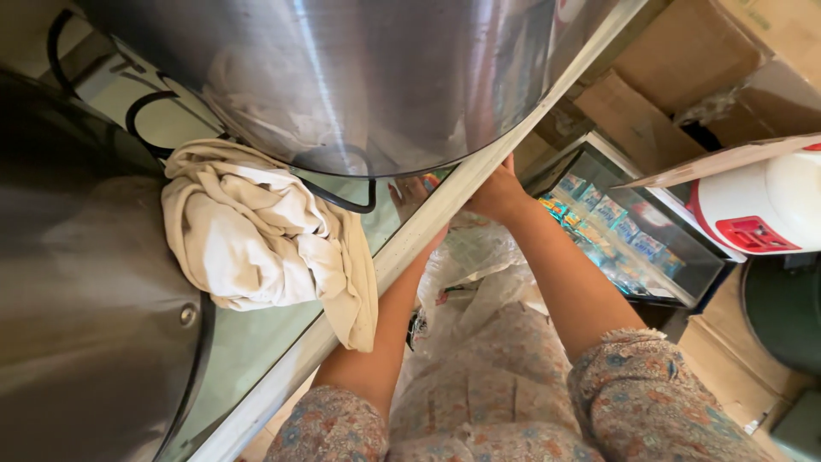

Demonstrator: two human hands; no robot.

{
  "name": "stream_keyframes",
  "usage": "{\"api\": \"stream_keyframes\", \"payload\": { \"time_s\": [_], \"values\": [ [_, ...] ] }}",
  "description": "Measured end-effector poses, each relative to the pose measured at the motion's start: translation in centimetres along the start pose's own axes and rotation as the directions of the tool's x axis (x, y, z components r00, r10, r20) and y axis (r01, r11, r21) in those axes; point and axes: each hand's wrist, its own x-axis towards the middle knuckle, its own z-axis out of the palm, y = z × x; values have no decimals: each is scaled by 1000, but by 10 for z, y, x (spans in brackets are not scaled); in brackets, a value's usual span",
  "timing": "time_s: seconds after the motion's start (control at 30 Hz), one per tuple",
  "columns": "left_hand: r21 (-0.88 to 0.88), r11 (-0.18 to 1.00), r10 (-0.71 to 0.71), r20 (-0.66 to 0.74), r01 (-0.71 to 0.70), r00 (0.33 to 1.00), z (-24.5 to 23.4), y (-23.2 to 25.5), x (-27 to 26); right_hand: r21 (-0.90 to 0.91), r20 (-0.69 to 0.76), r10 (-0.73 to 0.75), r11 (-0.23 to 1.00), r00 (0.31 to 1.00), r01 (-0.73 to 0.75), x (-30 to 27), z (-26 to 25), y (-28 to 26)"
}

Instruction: The person takes instant noodle packets from a plastic bag and places them one by one onto a glass shelf under two large metal containers. The person arranges the packets in neat rows on the shelf.

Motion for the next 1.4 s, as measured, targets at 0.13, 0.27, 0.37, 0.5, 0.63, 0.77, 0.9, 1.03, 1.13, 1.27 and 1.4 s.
{"api": "stream_keyframes", "payload": {
  "time_s": [0.13,0.27,0.37,0.5,0.63,0.77,0.9,1.03,1.13,1.27,1.4],
  "values": [
    [33,999,-5,-5,5,1000,-1,3,0,75,-58,-29,997,998,33,-2,-12,-5],
    [68,998,15,-19,-13,1000,-11,8,5,70,-35,-26,997,999,28,0,-8,-4],
    [242,970,27,40,-36,999,-2,2,2,40,-85,-18,999,996,22,1,4,-3],
    [210,975,-71,-36,77,997,45,-18,4,115,-294,-20,992,955,57,8,6,-3],
    [221,973,-37,-124,64,992,37,-13,3,-30,-178,-24,999,984,19,10,19,9],
    [247,967,-31,-115,59,993,29,-7,4,-155,-335,-164,981,928,117,10,11,9],
    [20,993,-106,-197,112,975,-11,19,7,-110,-207,-166,983,964,146,11,-9,0],
    [11,995,-94,-199,98,976,-39,35,7,-139,-524,-410,906,747,400,10,-26,-5],
    [-36,999,-16,-248,7,969,-40,38,8,-171,-338,-447,895,828,413,19,-27,2],
    [-25,926,-372,89,376,924,-40,46,11,-95,-245,-445,895,861,435,16,-27,-2],
    [36,952,-300,-114,305,947,-11,21,13,-76,-420,-473,868,774,490,12,-29,-12]
  ]
}}
